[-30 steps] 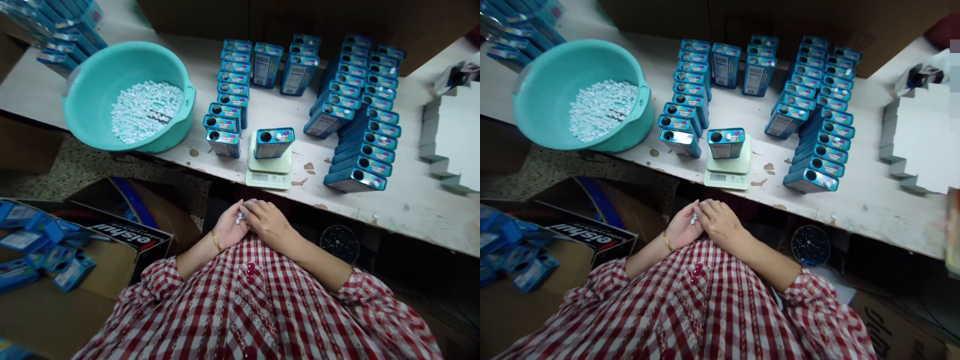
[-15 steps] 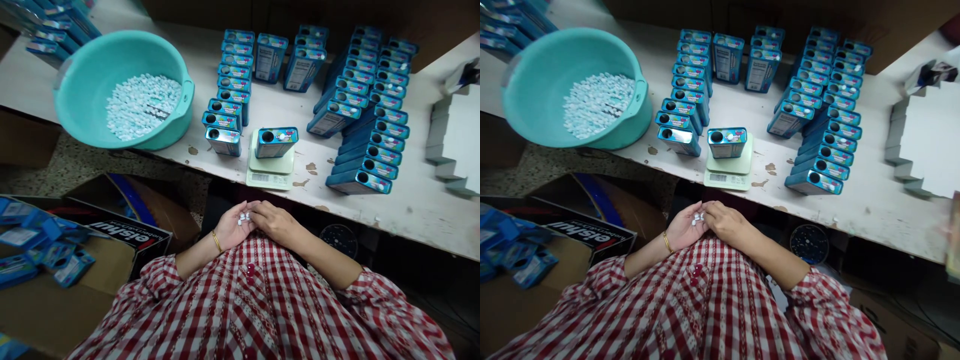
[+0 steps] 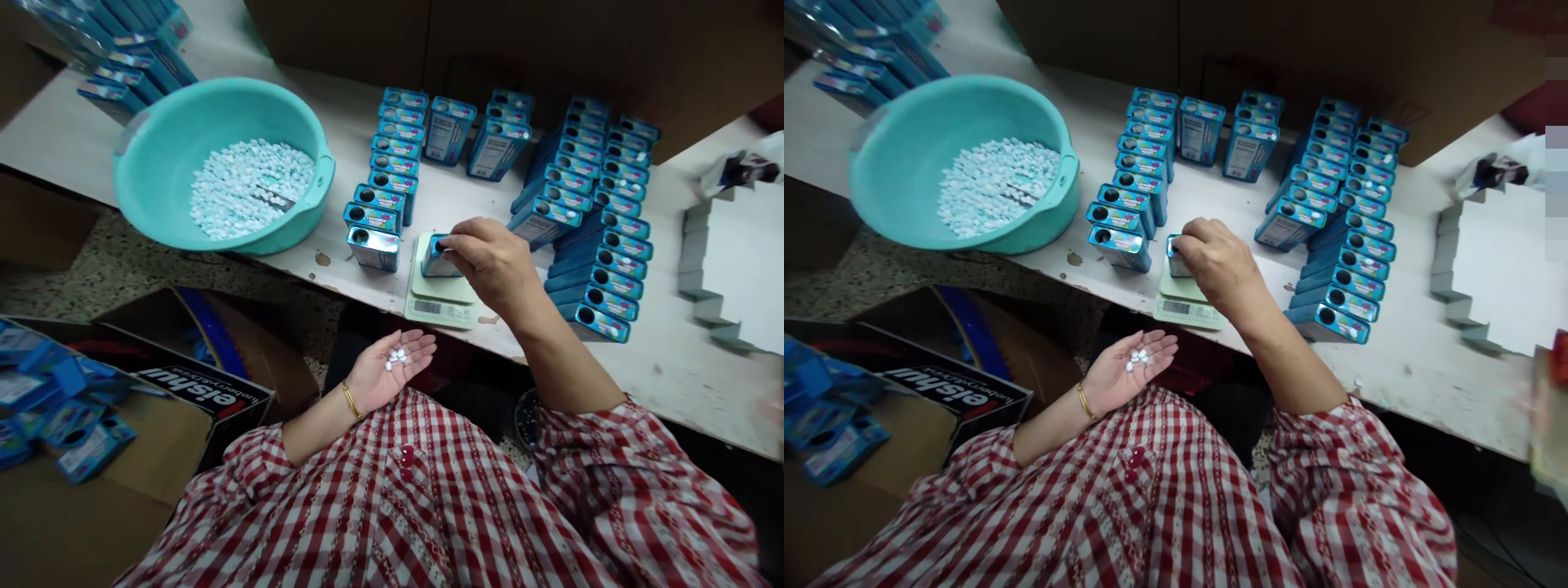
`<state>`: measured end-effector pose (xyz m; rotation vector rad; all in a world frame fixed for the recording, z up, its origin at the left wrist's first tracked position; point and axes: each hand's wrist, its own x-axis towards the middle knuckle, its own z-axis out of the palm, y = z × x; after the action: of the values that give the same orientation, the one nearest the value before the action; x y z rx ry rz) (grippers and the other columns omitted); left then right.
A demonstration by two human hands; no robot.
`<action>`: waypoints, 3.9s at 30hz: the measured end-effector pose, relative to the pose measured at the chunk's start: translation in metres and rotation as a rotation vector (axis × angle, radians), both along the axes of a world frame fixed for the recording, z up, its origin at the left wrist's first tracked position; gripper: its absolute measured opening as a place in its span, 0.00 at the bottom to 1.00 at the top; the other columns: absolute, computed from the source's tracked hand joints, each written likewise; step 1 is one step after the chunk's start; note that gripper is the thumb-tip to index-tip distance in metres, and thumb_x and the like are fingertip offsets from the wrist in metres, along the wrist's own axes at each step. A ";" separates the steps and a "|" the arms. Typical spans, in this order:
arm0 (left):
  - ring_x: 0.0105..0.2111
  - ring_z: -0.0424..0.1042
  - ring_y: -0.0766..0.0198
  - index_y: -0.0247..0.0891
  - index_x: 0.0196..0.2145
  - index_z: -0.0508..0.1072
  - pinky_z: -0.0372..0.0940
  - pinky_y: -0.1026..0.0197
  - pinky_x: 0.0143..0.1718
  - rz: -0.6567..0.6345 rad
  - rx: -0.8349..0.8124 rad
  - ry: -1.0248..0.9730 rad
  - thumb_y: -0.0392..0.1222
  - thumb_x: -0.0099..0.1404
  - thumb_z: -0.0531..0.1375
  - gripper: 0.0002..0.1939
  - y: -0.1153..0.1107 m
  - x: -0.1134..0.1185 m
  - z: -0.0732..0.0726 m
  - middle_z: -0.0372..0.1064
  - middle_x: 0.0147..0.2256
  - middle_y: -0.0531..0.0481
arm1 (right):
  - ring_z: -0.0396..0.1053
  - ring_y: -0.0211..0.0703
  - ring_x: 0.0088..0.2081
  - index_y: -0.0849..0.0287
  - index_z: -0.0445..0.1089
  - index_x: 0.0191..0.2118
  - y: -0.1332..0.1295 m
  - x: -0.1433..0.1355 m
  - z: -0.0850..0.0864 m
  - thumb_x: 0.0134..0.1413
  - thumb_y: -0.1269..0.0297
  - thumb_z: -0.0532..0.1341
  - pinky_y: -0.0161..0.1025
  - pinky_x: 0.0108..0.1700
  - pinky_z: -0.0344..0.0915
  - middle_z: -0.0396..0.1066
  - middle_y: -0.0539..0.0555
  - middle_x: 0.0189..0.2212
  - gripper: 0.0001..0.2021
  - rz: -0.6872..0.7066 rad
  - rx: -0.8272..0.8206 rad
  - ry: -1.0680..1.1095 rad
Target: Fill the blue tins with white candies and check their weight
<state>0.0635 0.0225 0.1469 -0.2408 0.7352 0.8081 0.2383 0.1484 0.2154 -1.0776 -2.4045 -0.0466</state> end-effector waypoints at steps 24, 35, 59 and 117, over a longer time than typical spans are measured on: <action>0.44 0.73 0.58 0.29 0.39 0.72 0.66 0.57 0.47 0.009 -0.039 0.057 0.39 0.68 0.49 0.15 -0.009 -0.016 -0.012 0.74 0.41 0.39 | 0.68 0.41 0.42 0.54 0.71 0.40 -0.010 0.008 0.002 0.63 0.63 0.49 0.43 0.45 0.63 0.73 0.51 0.38 0.13 -0.104 -0.014 0.163; 0.33 0.73 0.65 0.28 0.36 0.73 0.68 0.67 0.32 0.025 -0.115 0.172 0.31 0.65 0.51 0.11 -0.010 -0.014 -0.016 0.73 0.33 0.42 | 0.67 0.50 0.47 0.50 0.69 0.48 -0.031 0.050 -0.014 0.58 0.59 0.55 0.52 0.48 0.65 0.71 0.56 0.44 0.13 -0.277 -0.082 0.309; 0.25 0.70 0.70 0.29 0.33 0.72 0.65 0.70 0.23 0.160 -0.179 0.239 0.29 0.65 0.49 0.11 0.005 -0.038 -0.017 0.72 0.29 0.44 | 0.66 0.53 0.46 0.57 0.69 0.47 0.162 0.007 -0.051 0.46 0.67 0.58 0.48 0.46 0.64 0.70 0.59 0.44 0.18 -0.497 -0.142 0.215; 0.35 0.75 0.63 0.28 0.34 0.73 0.70 0.63 0.38 0.089 -0.103 0.152 0.37 0.68 0.47 0.17 -0.010 -0.016 -0.019 0.75 0.35 0.41 | 0.69 0.46 0.42 0.54 0.69 0.46 -0.051 0.051 -0.046 0.54 0.58 0.60 0.44 0.39 0.69 0.70 0.56 0.43 0.14 -0.396 -0.066 0.579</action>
<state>0.0473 0.0125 0.1279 -0.3084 0.9157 0.8814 0.2891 0.0974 0.1698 -1.3620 -1.6713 0.1866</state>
